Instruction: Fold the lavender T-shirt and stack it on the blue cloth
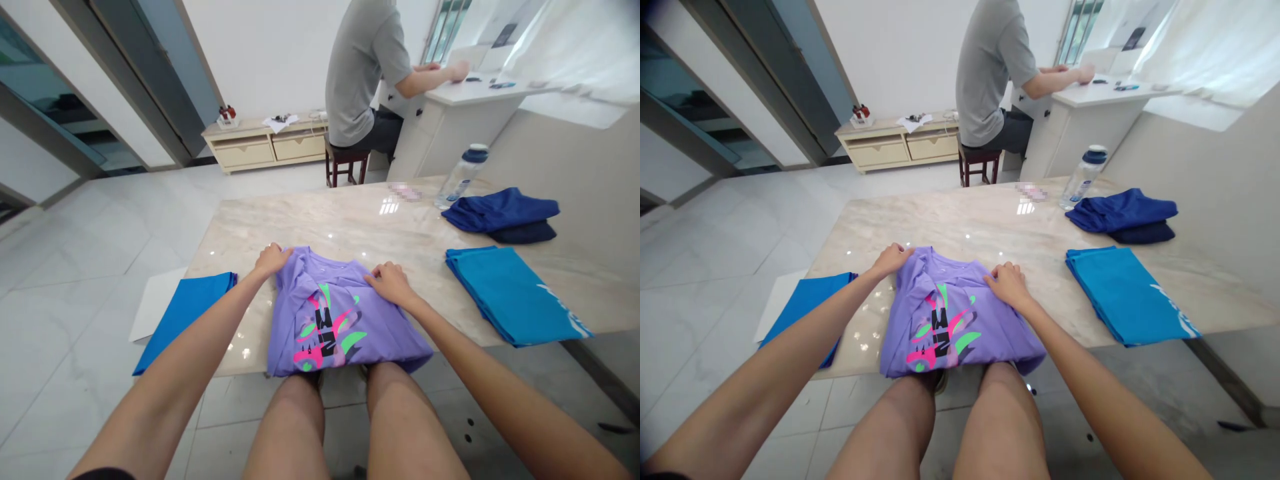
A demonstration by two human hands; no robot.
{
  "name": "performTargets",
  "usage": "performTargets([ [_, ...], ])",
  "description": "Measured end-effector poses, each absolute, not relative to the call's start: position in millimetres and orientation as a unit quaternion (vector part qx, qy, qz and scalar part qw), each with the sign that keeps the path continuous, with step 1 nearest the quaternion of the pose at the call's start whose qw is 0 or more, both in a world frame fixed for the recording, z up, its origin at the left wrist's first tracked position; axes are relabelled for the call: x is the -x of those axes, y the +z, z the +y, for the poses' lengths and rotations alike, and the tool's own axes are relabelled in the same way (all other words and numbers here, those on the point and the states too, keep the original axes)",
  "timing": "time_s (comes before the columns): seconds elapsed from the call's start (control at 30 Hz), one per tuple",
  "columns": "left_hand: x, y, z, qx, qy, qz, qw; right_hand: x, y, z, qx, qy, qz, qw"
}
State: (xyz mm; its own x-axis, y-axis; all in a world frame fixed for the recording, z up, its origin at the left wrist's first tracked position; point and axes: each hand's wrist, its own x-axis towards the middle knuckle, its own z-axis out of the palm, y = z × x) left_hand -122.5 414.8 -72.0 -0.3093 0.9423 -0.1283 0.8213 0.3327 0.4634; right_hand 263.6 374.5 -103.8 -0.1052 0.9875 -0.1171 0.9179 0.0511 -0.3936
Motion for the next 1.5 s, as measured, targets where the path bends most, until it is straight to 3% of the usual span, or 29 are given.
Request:
performTargets([
  [0.1,128.5,-87.2,438.4,-0.553,0.15,0.785,0.235,-268.4,-105.7,382.0,0.619,0.234,-0.738,0.13],
  [0.27,118.2,-83.1,441.6,-0.479,0.233,0.74,0.41,-270.7,-86.7,384.6,0.591,0.261,-0.72,0.253],
  [0.43,99.9,-43.4,402.1,-0.447,0.309,0.697,0.468,-271.5,-52.2,378.1,0.609,0.313,-0.68,0.26],
  [0.53,97.1,-5.7,367.5,-0.428,0.383,0.667,0.475,-280.7,-15.9,369.1,0.593,0.243,-0.703,0.308],
  [0.73,102.1,99.2,288.9,-0.417,0.544,0.6,0.413,-297.2,98.3,329.4,0.535,0.065,-0.742,0.4],
  [0.93,107.2,219.2,220.8,-0.511,0.557,0.567,0.326,-309.3,216.6,279.4,0.47,-0.083,-0.756,0.448],
  [1.03,109.3,258.9,197.8,-0.52,0.571,0.543,0.332,-313.9,257.3,257.4,0.439,-0.108,-0.743,0.494],
  [1.3,68.2,257.1,145.7,-0.505,0.494,0.525,0.475,-301.0,290.4,226.1,0.427,-0.068,-0.754,0.495],
  [1.5,66.8,234.4,133.5,-0.62,0.424,0.602,0.271,-302.5,289.1,229.5,0.417,-0.053,-0.759,0.498],
])
